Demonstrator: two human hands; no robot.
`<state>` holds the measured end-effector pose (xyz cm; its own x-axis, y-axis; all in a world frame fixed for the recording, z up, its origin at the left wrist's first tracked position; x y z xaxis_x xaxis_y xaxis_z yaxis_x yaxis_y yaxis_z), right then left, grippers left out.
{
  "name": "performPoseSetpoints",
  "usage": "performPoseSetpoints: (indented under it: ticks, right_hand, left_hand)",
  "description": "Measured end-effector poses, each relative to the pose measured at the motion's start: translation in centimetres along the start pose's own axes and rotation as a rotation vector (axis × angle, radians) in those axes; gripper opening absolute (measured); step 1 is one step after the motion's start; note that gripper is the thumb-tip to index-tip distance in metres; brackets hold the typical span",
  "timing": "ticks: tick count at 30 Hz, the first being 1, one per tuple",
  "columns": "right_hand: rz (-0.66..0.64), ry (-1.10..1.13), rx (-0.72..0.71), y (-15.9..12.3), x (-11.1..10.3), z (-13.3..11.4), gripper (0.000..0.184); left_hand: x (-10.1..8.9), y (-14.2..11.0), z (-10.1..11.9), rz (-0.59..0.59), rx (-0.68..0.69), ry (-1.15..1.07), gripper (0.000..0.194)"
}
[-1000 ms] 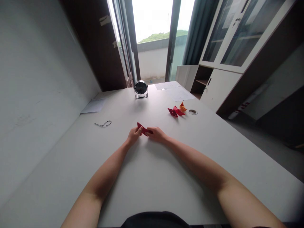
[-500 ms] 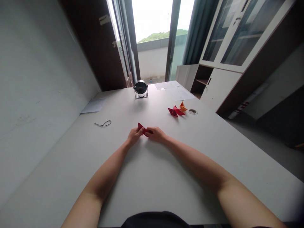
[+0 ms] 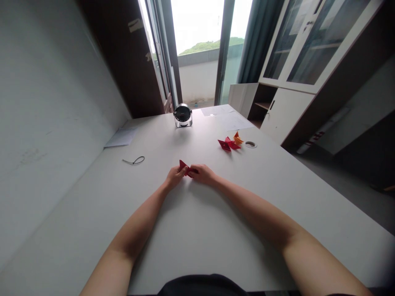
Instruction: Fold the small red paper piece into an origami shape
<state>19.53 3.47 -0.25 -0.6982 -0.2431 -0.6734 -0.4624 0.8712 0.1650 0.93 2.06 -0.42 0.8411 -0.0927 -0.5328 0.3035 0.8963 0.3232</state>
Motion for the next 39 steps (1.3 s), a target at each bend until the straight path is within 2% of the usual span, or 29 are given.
performPoseSetpoints:
  ticks: [10,22,39]
  right_hand:
    - [-0.006,-0.001,-0.016,-0.06,-0.17,-0.31,0.025]
    - [-0.007,-0.007,-0.022,-0.06,-0.14,-0.27,0.025]
    - [0.014,-0.024,-0.021,0.06,0.04,-0.10,0.027]
  left_hand:
    - [0.17,0.01,-0.13,0.011,-0.028,-0.016,0.050]
    - [0.18,0.04,-0.67,-0.002,0.028,0.027,0.049]
    - [0.08,0.00,-0.61,-0.030,0.005,0.066,0.050]
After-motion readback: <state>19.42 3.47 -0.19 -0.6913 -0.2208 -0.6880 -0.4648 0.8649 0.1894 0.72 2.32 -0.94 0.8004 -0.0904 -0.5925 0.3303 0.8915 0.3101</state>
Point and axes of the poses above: each hand's wrist, its own y-axis towards the middle knuckle, its own x-axis out of the palm, z = x × y, the point moved 2 cm from there along y, towards the middle knuckle, and after that the axes turned 9 degrees about x, right-handed, at the moved point
